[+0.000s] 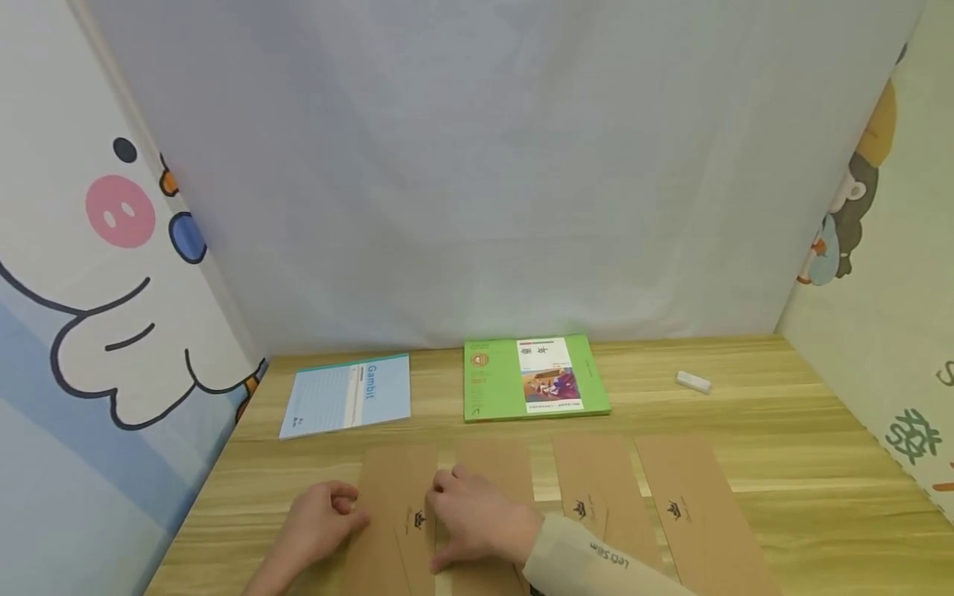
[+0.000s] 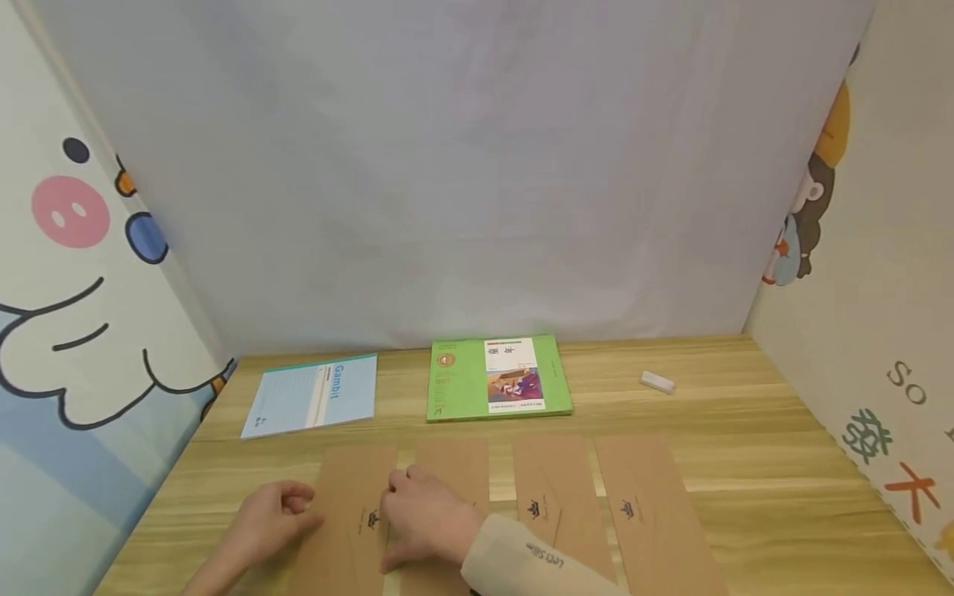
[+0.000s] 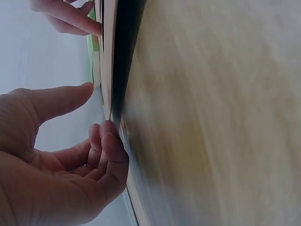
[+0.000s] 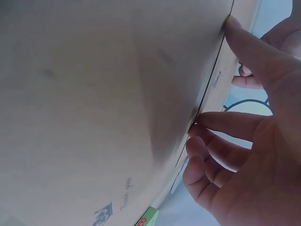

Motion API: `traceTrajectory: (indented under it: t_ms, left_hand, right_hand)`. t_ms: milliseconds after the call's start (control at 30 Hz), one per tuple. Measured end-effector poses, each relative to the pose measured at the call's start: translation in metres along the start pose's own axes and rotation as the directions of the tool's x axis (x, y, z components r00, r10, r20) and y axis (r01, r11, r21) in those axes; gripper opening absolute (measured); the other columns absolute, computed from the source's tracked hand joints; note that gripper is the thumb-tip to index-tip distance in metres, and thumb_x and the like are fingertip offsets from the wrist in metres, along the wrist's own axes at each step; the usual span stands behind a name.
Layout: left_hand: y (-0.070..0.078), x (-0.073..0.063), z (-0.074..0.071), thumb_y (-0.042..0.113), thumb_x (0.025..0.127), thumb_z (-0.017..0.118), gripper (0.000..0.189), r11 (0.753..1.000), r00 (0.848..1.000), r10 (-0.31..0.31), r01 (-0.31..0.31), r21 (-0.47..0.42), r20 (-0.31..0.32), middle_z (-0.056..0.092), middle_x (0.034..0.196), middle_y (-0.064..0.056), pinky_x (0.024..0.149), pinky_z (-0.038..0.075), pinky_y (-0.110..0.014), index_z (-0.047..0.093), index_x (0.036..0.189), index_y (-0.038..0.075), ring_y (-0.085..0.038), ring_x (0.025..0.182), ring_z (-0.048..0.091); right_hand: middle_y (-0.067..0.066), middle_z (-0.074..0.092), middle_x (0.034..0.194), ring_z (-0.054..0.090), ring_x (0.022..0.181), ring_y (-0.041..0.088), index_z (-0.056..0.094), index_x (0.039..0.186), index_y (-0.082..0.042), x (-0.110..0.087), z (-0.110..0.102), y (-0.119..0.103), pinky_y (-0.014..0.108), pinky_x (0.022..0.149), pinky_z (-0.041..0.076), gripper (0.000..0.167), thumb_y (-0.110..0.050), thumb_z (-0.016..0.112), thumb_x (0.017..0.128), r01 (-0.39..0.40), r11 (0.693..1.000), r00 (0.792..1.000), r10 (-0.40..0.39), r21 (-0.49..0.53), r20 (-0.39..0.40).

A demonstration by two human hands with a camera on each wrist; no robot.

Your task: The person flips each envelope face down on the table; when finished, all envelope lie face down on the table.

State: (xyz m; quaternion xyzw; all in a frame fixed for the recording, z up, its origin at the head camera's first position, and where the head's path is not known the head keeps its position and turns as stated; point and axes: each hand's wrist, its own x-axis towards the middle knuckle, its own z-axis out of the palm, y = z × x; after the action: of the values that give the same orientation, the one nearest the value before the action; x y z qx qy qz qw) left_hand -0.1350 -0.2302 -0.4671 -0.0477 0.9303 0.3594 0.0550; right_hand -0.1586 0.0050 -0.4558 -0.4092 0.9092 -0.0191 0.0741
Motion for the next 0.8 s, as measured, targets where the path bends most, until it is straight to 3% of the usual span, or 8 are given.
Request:
traceTrajectory:
  t_ms: [167, 400, 567, 800]
  left_hand:
    - [-0.001, 0.002, -0.001, 0.007, 0.077, 0.075, 0.024, 0.999, 1.0, 0.001, -0.002, -0.054, -0.005, 0.06, 0.076, 0.0, 0.061, 0.048, -0.031, 0.067, 0.097, -0.004, -0.015, 0.07, 0.056]
    - [-0.002, 0.002, -0.012, -0.004, 0.076, 0.07, 0.025, 0.986, 0.998, 0.059, -0.063, -0.155, -0.029, 0.061, 0.077, -0.002, 0.057, 0.05, -0.029, 0.069, 0.101, -0.004, -0.016, 0.069, 0.061]
    - [-0.001, 0.0, -0.015, -0.01, 0.08, 0.062, 0.029, 0.94, 0.999, 0.037, -0.034, -0.338, 0.001, 0.06, 0.082, -0.012, 0.057, 0.053, -0.031, 0.063, 0.109, -0.011, -0.02, 0.068, 0.062]
    - [0.001, -0.004, -0.017, -0.014, 0.085, 0.056, 0.036, 0.89, 0.996, 0.053, -0.017, -0.455, 0.065, 0.063, 0.086, -0.013, 0.061, 0.054, -0.035, 0.053, 0.121, -0.014, -0.024, 0.072, 0.063]
  right_hand:
    - [-0.002, 0.055, 0.11, 0.048, 0.093, 0.013, 0.066, 0.111, -0.012, -0.002, -0.001, -0.003, 0.023, 0.082, 0.044, 0.071, -0.065, 0.075, 0.065, 0.012, 0.999, 1.0, -0.013, -0.046, -0.018]
    - [-0.001, 0.055, 0.108, 0.048, 0.093, 0.013, 0.065, 0.112, -0.011, 0.001, -0.001, -0.004, 0.022, 0.08, 0.044, 0.072, -0.067, 0.073, 0.067, 0.017, 0.995, 0.999, -0.02, -0.095, -0.037]
    - [-0.002, 0.055, 0.108, 0.048, 0.093, 0.013, 0.065, 0.113, -0.01, 0.003, -0.001, -0.004, 0.024, 0.079, 0.044, 0.074, -0.069, 0.07, 0.069, 0.022, 0.994, 0.999, -0.025, -0.106, -0.029]
    - [-0.004, 0.054, 0.103, 0.048, 0.089, 0.012, 0.062, 0.115, -0.013, 0.004, -0.001, -0.005, 0.026, 0.072, 0.044, 0.068, -0.068, 0.064, 0.075, 0.038, 0.994, 0.999, -0.041, -0.105, -0.03]
